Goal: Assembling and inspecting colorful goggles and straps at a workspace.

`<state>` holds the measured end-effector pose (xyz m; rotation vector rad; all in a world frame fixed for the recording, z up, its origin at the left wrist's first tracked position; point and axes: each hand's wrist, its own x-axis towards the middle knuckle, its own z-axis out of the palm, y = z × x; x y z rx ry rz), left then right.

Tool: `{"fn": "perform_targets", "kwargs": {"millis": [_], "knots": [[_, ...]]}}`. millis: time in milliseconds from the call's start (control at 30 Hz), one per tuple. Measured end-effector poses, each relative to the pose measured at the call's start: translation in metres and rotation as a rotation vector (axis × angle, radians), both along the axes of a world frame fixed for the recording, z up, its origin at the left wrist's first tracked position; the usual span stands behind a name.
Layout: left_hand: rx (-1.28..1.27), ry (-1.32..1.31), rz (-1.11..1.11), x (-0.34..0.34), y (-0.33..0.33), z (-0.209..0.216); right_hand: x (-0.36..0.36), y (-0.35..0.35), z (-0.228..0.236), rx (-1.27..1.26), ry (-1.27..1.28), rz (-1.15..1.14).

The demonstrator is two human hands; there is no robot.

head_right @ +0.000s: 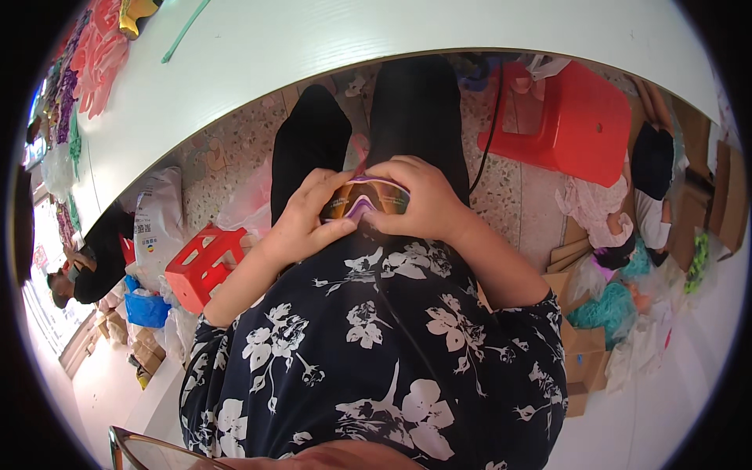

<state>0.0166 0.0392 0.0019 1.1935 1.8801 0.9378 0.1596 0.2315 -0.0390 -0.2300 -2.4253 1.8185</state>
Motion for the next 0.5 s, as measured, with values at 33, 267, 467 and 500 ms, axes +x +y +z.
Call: {"fn": "perform_targets", "kwargs": {"millis": [33,267,467,500], "knots": [[-0.046,-0.077,-0.038,-0.001,-0.005,0.003,0.003,0.000,0.008,-0.019,-0.058,-0.006],[-0.090,-0.196,-0.009,0.007,-0.022,0.006,0.026,-0.005,0.018,-0.210,-0.166,0.086],[-0.063,-0.230,-0.002,0.012,-0.024,0.007,0.036,-0.005,0.013,-0.349,-0.236,0.126],[-0.052,-0.213,-0.002,0.012,-0.024,0.007,0.038,-0.008,0.010,-0.399,-0.219,0.106]]}}
